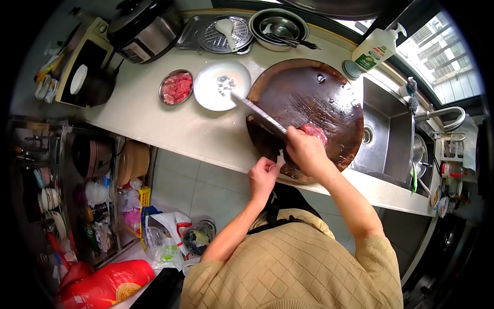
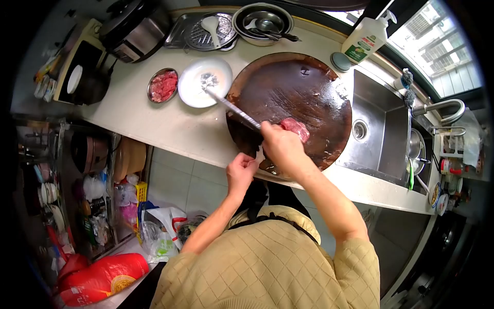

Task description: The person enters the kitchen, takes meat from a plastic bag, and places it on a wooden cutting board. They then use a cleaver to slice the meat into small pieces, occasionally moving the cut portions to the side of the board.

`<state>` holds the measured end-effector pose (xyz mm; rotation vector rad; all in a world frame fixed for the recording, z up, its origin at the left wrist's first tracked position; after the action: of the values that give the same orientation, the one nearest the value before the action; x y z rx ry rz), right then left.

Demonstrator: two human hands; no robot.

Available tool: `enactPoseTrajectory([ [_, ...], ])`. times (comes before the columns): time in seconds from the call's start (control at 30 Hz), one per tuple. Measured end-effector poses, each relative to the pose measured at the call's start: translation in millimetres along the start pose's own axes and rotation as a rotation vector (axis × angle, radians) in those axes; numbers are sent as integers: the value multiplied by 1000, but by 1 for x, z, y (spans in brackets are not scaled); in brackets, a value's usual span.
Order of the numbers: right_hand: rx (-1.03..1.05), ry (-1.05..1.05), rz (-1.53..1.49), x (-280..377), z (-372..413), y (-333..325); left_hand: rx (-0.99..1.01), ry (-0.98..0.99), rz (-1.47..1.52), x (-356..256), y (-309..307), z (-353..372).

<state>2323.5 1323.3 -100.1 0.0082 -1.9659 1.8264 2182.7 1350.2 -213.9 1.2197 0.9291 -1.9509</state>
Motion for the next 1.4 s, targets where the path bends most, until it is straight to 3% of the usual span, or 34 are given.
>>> enactPoseTrajectory([
  [0.1,-40,99,-149,-23,0,-2,27,-244,387,8,-9,10],
  [0.3,-62,22,-55,-21,3,0,-45,-213,729,31,-26,23],
  [0.43,-1,-62,-259,-30,7,23,-238,-233,955,50,-60,68],
  [0.5,53,11,-368,-29,5,23,-353,-268,1036,88,-78,95],
  [0.57,45,-62,-234,-26,3,20,-565,-310,1107,132,-103,135],
  [0.67,78,-55,-165,-25,-4,15,-896,-338,1074,211,-152,203],
  [0.77,-43,-123,-83,-39,-8,16,-1211,-290,937,290,-221,282],
  [0.83,31,11,-131,-34,-5,20,-1366,-367,860,351,-267,328],
  [0.9,100,187,-304,-46,0,33,-1347,-488,729,395,-315,355],
  [0.93,86,105,-236,-36,2,36,-1339,-558,747,370,-331,360],
  [1.0,-11,-18,-121,-12,8,33,-1335,-390,670,401,-372,355],
  [1.03,-85,-165,92,24,18,19,-1229,-310,729,398,-379,334],
  [1.07,-151,-272,316,44,27,17,-1276,-403,704,398,-382,325],
  [1.1,-78,-119,220,27,30,32,-1242,-576,533,364,-378,309],
  [1.17,-235,-254,150,53,44,13,-994,-542,512,375,-357,242],
  [1.23,-254,-248,140,49,59,5,-774,-424,435,310,-303,173],
  [1.3,-290,-240,98,48,77,-7,-593,-279,342,205,-241,121],
  [1.33,-310,-229,69,39,81,-14,-499,-41,214,172,-205,92],
  [1.37,-326,-217,39,34,85,-21,-386,33,76,110,-169,78],
  [1.4,-345,-196,4,25,88,-27,-281,-47,102,72,-130,65],
])
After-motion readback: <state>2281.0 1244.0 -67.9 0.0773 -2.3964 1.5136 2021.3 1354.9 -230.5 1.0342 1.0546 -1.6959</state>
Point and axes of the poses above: each hand's wrist, its own z-axis away from the middle knuckle, its own y-axis out of the palm, x = y × z, the point moved 10 cm from there along -z, towards the middle knuckle, and after that the axes turned 5 degrees about z, right-handed, at the moved point
